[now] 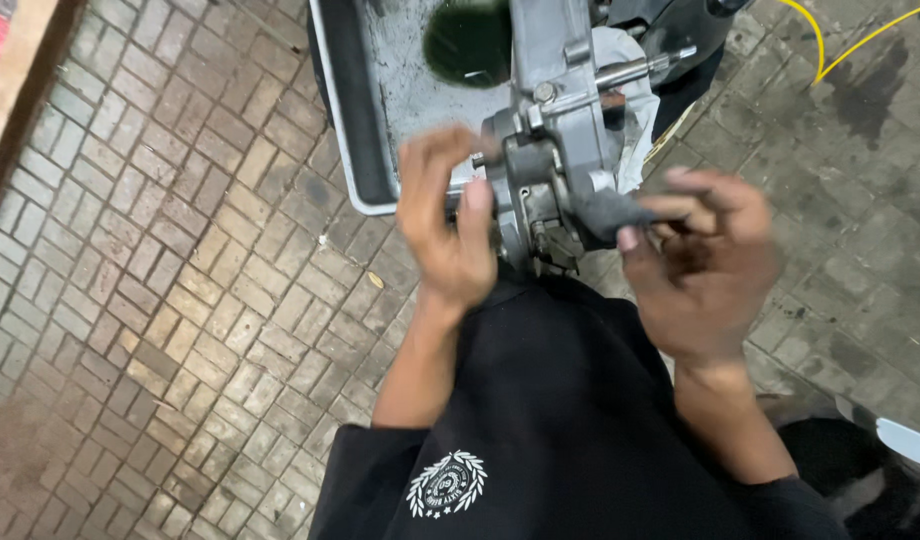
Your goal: The person uses a wrench to tighten bolts on a mechanical part held over a metal tray. They then use pliers to adjust a small metal component on the part. The person continues to manipulate the part with their hands, adjusting and inspecting it.
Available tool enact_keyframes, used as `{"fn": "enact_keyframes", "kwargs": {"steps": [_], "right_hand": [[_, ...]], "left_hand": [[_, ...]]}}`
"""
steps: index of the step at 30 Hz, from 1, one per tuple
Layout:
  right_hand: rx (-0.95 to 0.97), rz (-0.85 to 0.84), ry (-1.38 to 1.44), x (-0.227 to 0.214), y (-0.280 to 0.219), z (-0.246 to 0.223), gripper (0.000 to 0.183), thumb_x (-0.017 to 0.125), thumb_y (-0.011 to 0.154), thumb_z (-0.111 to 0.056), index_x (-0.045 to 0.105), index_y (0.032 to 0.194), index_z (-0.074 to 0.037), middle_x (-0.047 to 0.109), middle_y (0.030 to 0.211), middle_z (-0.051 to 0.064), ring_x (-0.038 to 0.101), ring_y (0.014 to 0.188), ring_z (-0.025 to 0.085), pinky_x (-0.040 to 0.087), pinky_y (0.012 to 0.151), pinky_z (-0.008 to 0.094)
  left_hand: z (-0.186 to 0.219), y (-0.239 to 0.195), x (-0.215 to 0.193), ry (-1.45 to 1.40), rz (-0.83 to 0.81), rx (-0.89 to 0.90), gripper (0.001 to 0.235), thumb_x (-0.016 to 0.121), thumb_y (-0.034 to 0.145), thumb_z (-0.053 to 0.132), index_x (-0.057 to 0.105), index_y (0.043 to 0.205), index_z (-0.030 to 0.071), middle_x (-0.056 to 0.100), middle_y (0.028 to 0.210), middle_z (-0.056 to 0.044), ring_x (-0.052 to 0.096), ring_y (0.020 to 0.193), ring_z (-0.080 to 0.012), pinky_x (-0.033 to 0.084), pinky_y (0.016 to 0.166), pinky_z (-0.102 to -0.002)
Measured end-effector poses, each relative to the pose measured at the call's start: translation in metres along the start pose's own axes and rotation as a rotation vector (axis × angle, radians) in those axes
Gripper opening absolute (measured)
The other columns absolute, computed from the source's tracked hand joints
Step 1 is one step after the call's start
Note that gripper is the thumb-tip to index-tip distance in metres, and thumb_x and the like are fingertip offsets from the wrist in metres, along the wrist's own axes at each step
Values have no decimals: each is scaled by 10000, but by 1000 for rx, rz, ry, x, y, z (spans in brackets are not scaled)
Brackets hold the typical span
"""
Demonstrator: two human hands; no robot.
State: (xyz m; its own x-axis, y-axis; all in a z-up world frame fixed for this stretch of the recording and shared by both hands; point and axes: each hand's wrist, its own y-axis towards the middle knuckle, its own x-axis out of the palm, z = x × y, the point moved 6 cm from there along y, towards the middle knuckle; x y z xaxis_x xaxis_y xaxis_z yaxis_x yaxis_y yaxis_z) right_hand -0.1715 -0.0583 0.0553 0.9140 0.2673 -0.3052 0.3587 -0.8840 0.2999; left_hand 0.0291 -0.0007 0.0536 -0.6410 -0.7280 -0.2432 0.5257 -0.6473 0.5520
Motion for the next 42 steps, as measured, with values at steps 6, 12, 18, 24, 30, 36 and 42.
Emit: {"fn": "enact_keyframes", "kwargs": {"steps": [6,12,18,24,30,36,42], "right_hand": [[-15,-159,342,20,-13,6,259,694,886,124,618,1122,49,703,1063,202,727,1035,277,620,965,328],[2,-207,387,24,-8,8,143,717,880,85,609,968,118,695,936,259,764,999,409,648,766,455],[-56,-177,548,32,-5,-3,133,625,939,60,598,1047,132,717,1009,247,753,1052,355,645,855,423],[-123,-148,452,39,13,-22,100,659,940,51,654,970,146,724,955,266,779,931,345,658,758,403],[-75,-205,396,51,16,-20,63,697,914,79,682,975,85,719,1062,240,758,1000,347,615,858,410],[53,-179,341,50,6,-13,295,758,862,67,685,1148,88,765,967,207,773,935,266,636,797,400],[-285,58,-277,35,27,-41,119,776,974,-38,779,1084,9,740,894,94,704,822,283,522,789,371]], "left_hand": [[47,-18,-8,47,-223,138,210,792,885,199,687,939,25,719,913,-122,698,820,-244,465,737,-356],[35,-26,-16,-34,-111,-47,343,880,810,162,797,1142,146,687,992,-98,664,753,-244,580,695,-359],[51,-13,-15,-193,-54,-98,167,834,830,34,758,976,4,737,813,-115,706,634,-209,563,562,-282],[51,2,-21,-261,-77,-63,155,813,852,2,767,999,-11,765,873,-153,728,678,-246,595,606,-335],[40,8,-24,-383,-176,-101,130,815,838,-13,776,960,5,768,861,-148,717,655,-233,591,616,-342],[18,-1,-19,-444,-298,-120,73,805,855,18,796,925,32,774,849,-121,663,597,-224,575,605,-338],[-15,2,-27,-153,-100,-13,152,743,935,192,757,986,50,734,895,-138,687,791,-330,558,752,-426]]}}
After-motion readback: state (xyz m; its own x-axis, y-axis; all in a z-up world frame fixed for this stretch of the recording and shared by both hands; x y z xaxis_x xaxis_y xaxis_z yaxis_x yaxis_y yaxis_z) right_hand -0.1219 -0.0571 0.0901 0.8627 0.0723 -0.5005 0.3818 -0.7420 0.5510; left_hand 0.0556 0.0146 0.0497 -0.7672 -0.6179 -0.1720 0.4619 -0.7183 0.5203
